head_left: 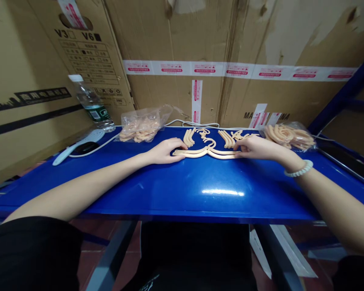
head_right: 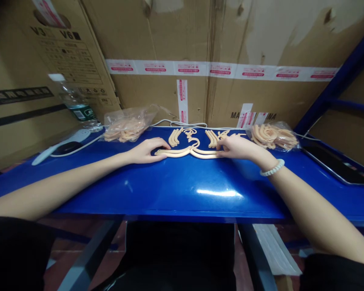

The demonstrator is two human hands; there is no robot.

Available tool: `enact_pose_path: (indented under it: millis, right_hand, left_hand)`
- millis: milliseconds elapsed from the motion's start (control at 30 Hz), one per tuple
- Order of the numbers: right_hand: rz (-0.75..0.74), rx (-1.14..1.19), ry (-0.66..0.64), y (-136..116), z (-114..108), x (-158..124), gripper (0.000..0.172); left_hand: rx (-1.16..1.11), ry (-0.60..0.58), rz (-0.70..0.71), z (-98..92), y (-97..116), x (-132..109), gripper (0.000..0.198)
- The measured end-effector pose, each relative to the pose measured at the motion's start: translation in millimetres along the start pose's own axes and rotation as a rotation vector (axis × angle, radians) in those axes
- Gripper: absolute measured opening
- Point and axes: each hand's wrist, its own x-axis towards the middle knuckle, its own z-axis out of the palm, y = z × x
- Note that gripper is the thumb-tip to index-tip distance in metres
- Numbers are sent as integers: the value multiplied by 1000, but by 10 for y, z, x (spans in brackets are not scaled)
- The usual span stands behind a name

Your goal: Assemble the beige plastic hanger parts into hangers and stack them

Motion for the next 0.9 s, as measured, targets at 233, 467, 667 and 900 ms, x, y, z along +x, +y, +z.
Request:
enact_pose_path:
  millis: [233,467,667,900]
  right_hand:
    - [15,51,-52,-1,32,24,32]
    - [35,5,-47,4,35,24,31]
    - [65,11,-39,-5,31,30,28]
    - [115,-21,5,-59,10,10,27]
  left_hand:
    - [24,7,24,18,23,3,25]
    - [36,11,19,21,36,2,24]
    - [61,22,18,33,41,7,25]
    - [129,20,38,37,48,28,25]
